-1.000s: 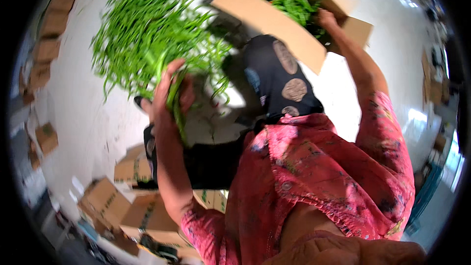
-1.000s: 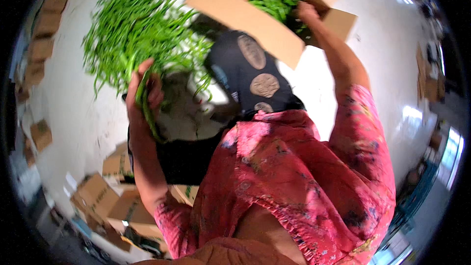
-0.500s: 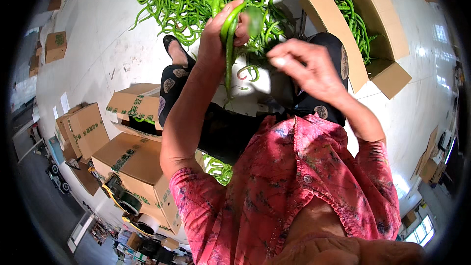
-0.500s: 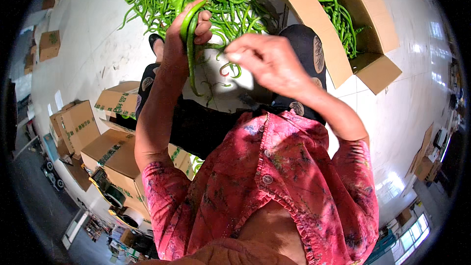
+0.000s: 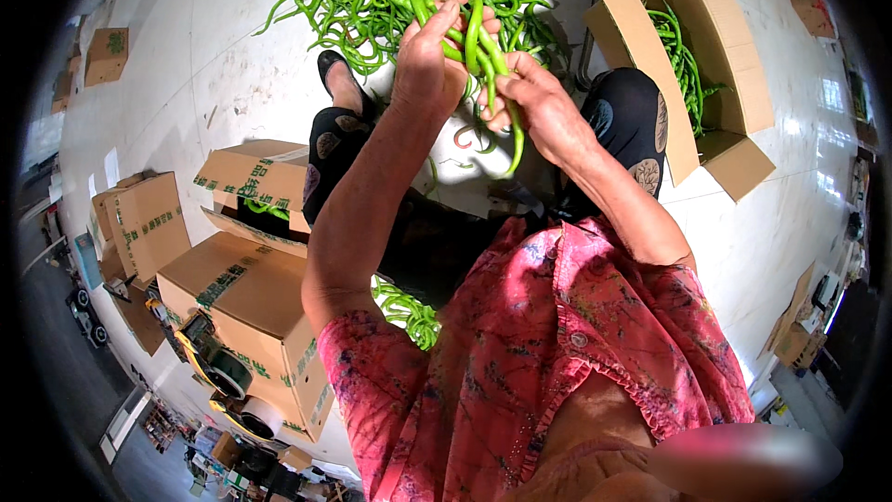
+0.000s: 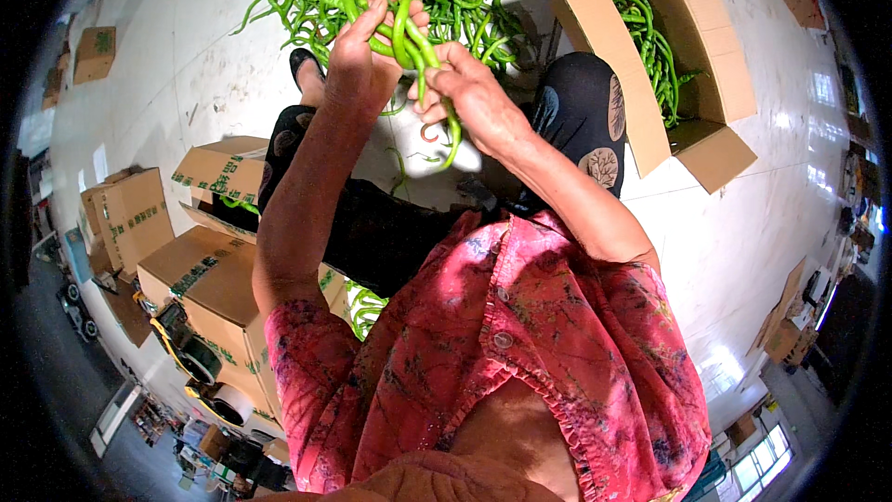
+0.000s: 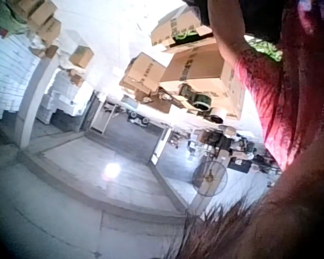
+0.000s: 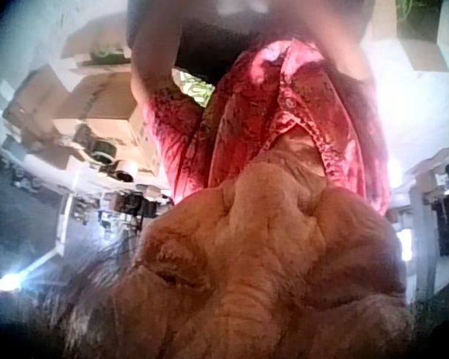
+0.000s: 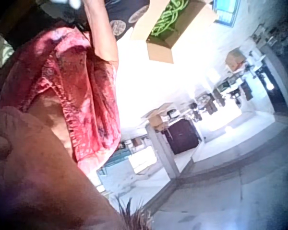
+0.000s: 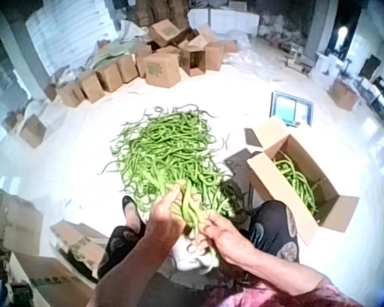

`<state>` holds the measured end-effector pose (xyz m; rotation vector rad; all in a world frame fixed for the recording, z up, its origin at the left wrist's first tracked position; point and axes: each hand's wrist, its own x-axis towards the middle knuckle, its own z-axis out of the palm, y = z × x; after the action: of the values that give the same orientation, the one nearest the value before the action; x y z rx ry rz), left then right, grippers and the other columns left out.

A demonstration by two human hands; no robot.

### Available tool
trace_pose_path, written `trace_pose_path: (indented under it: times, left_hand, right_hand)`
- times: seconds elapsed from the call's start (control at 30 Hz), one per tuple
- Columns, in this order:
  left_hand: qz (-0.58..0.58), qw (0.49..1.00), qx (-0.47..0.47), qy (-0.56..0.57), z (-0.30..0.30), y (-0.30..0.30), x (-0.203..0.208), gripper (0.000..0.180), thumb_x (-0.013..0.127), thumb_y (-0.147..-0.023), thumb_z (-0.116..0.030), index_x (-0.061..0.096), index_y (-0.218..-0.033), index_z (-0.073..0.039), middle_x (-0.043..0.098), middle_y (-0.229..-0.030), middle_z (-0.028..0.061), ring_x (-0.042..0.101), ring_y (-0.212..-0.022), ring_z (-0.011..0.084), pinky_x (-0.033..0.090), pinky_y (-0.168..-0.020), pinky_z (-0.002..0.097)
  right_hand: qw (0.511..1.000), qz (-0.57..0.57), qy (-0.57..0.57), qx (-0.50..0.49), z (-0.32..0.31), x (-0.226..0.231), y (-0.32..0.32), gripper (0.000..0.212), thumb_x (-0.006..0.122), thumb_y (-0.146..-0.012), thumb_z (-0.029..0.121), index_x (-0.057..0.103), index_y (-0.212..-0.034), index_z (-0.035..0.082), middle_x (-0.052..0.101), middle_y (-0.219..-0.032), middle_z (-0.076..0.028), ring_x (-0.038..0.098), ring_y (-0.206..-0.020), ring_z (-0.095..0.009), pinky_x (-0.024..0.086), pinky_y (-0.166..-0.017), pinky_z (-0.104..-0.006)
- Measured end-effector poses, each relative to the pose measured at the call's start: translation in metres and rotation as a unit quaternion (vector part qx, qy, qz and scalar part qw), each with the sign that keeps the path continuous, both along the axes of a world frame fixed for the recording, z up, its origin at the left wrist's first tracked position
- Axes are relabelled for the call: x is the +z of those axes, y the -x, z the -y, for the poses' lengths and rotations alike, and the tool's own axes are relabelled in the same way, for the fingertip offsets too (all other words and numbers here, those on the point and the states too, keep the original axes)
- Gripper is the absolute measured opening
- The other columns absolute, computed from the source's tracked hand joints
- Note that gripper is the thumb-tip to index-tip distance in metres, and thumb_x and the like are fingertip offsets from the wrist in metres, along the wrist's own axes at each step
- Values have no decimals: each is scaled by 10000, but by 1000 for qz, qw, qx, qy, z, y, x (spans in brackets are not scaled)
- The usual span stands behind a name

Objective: The person sorts green peppers by picking them up from a pile on the floor and placing them into a cardboard box.

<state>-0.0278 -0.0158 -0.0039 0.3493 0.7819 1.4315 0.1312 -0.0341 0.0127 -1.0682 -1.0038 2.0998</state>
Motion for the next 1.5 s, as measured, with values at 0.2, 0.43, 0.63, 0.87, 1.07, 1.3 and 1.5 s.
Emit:
trace_pose_path:
  times: [0.2,0.43,0.63,0.87,1.07,1.3,1.5]
  left_hand:
    - [-18,999,-33,-34,0,-12,-5,316,488,-997,-220,488,-1207,16,598,-1095,188,593,-1024,288,475,-935,440]
    - [-50,993,-103,-33,4,-20,-8,306,378,-1034,-108,436,-1281,63,573,-1221,206,572,-1144,250,460,-1001,342]
    - [-110,990,-83,23,4,-25,-11,364,502,-986,-240,496,-1246,15,622,-1131,182,613,-1012,234,486,-886,339]
    - [-83,994,28,70,-4,-8,-1,320,485,-1001,-238,510,-1202,10,615,-1012,154,598,-1007,278,492,-904,416]
    - [-123,991,19,-51,-6,6,17,320,497,-1000,-282,542,-1157,-7,491,-735,26,527,-692,147,457,-683,309]
    - [-478,873,-88,-46,8,-22,32,212,582,-935,-197,632,-1013,-6,546,-655,7,505,-575,102,429,-559,267]
    - [-579,764,-134,-251,15,-38,18,233,573,-940,-179,626,-1122,-43,541,-682,20,503,-610,93,429,-580,272]
  right_hand:
    - [993,90,-69,-13,-5,3,-12,204,599,-929,223,550,-970,29,625,-816,-63,573,-671,-135,490,-592,-269]
    - [907,290,-293,-82,-19,1,-8,347,742,-803,271,654,-998,-2,669,-864,-132,645,-802,-223,501,-764,-349]
    - [938,215,-256,-85,-23,-22,-6,269,691,-824,176,660,-1016,-9,666,-944,-100,615,-837,-185,476,-782,-314]
    - [997,-24,-2,-67,-38,-21,-23,90,597,-915,131,601,-921,42,644,-855,-55,589,-747,-131,463,-665,-258]
    - [958,-258,114,-47,-36,-25,-52,202,520,-984,222,563,-1034,31,632,-904,-89,662,-905,-234,538,-773,-359]
    - [959,-232,101,-127,-67,-11,-54,284,563,-979,292,594,-1043,17,596,-850,-30,588,-760,-152,510,-722,-298]
    - [962,-241,39,-119,-83,-12,-61,292,633,-932,185,604,-1146,-12,653,-1043,-73,634,-904,-155,528,-868,-314]
